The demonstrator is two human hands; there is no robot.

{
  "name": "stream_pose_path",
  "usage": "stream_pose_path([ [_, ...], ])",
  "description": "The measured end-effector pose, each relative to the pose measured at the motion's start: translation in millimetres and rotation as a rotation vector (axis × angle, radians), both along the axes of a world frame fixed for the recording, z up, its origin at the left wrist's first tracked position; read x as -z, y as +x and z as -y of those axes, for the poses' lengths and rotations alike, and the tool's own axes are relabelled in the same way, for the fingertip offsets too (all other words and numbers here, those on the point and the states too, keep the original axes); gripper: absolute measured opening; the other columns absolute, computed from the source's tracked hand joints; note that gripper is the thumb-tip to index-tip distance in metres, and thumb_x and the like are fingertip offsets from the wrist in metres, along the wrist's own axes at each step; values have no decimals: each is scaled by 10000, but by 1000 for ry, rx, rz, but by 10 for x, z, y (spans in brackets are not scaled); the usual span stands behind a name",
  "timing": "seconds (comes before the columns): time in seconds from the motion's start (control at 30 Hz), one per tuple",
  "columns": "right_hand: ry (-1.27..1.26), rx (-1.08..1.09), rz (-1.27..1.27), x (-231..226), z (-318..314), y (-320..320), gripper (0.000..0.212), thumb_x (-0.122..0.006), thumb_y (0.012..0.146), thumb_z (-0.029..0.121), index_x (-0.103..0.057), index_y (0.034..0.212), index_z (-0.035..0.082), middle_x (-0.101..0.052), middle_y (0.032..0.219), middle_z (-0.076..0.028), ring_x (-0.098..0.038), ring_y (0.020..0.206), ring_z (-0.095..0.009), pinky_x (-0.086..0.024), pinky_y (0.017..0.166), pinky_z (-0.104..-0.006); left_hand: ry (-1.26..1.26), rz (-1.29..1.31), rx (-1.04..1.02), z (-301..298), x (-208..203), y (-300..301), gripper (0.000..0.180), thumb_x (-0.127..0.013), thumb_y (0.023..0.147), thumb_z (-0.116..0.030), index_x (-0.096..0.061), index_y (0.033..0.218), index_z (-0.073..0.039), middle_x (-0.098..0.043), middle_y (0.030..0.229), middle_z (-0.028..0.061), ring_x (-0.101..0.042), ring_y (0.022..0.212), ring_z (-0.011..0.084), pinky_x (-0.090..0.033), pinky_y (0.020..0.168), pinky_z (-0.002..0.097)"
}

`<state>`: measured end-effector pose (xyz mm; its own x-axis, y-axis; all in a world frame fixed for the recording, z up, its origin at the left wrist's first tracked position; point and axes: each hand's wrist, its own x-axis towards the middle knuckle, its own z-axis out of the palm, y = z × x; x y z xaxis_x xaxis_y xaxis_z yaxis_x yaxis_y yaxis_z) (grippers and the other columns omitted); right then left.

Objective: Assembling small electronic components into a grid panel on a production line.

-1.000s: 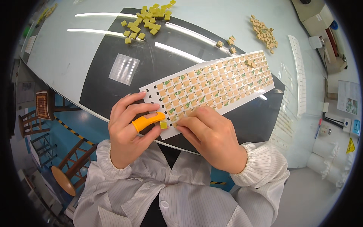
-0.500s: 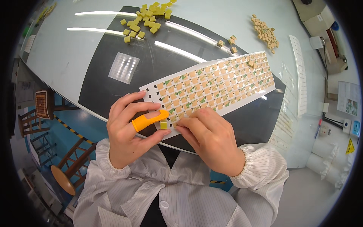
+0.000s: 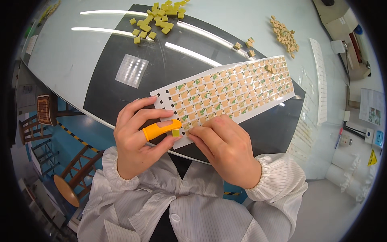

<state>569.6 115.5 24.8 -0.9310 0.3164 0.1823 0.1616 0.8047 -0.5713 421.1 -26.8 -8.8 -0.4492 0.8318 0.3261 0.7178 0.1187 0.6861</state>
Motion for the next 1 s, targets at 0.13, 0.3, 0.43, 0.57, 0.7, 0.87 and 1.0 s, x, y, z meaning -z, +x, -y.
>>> stream_pose_path([
  [0.13, -9, 23, 11, -13, 1, 0, 216, -796, 695, -4, -683, 877, 22, -609, 806, -72, -599, 705, -203, -480, 603, -286, 1, -4, 7, -9, -8, -3, 257, -825, 603, -129, -741, 844, -104, -706, 999, -5, -597, 1091, 277, -449, 912, 413],
  [0.3, -142, 80, 79, -18, -14, -19, 182, -791, 714, -15, -661, 838, 12, -609, 784, -74, -597, 667, -176, -490, 604, -264, 3, -10, 5, -10, -2, -5, 257, -819, 603, -128, -743, 848, -103, -707, 995, -7, -599, 1087, 275, -449, 912, 412],
  [0.43, -222, 78, 103, -81, -60, -30, 150, -772, 748, -7, -651, 836, 9, -614, 793, -57, -590, 669, -128, -483, 606, -242, 3, -11, 8, -9, 3, -5, 270, -820, 599, -132, -746, 858, -106, -707, 994, -10, -601, 1086, 272, -449, 911, 411],
  [0.57, -804, 158, 282, -218, -234, -94, 118, -740, 808, 27, -628, 830, -6, -628, 810, -30, -573, 693, -69, -468, 609, -209, -7, -15, 1, 3, -6, -3, 283, -830, 592, -146, -749, 862, -112, -708, 989, -14, -602, 1086, 268, -450, 910, 407],
  [0.7, -1166, 247, 399, -298, -291, -281, 124, -711, 850, 70, -616, 839, -9, -638, 764, -36, -595, 646, -65, -485, 594, -189, -15, 13, -8, -20, -20, -2, 287, -833, 590, -154, -752, 864, -123, -707, 981, -16, -602, 1084, 264, -451, 910, 403],
  [0.87, -1248, 228, 450, -267, -274, -322, 143, -691, 875, 110, -618, 844, -9, -648, 721, -42, -629, 618, -77, -490, 545, -189, 8, -4, 2, -18, -3, -7, 284, -824, 585, -149, -760, 861, -139, -703, 974, -21, -602, 1079, 262, -450, 904, 402],
  [1.0, -1254, 243, 554, -280, -271, -353, 139, -681, 883, 108, -619, 841, -9, -666, 730, -56, -646, 613, -95, -499, 546, -188, -1, 1, -1, -16, -4, -12, 276, -821, 582, -143, -760, 851, -135, -703, 978, -23, -602, 1081, 262, -447, 901, 403],
])
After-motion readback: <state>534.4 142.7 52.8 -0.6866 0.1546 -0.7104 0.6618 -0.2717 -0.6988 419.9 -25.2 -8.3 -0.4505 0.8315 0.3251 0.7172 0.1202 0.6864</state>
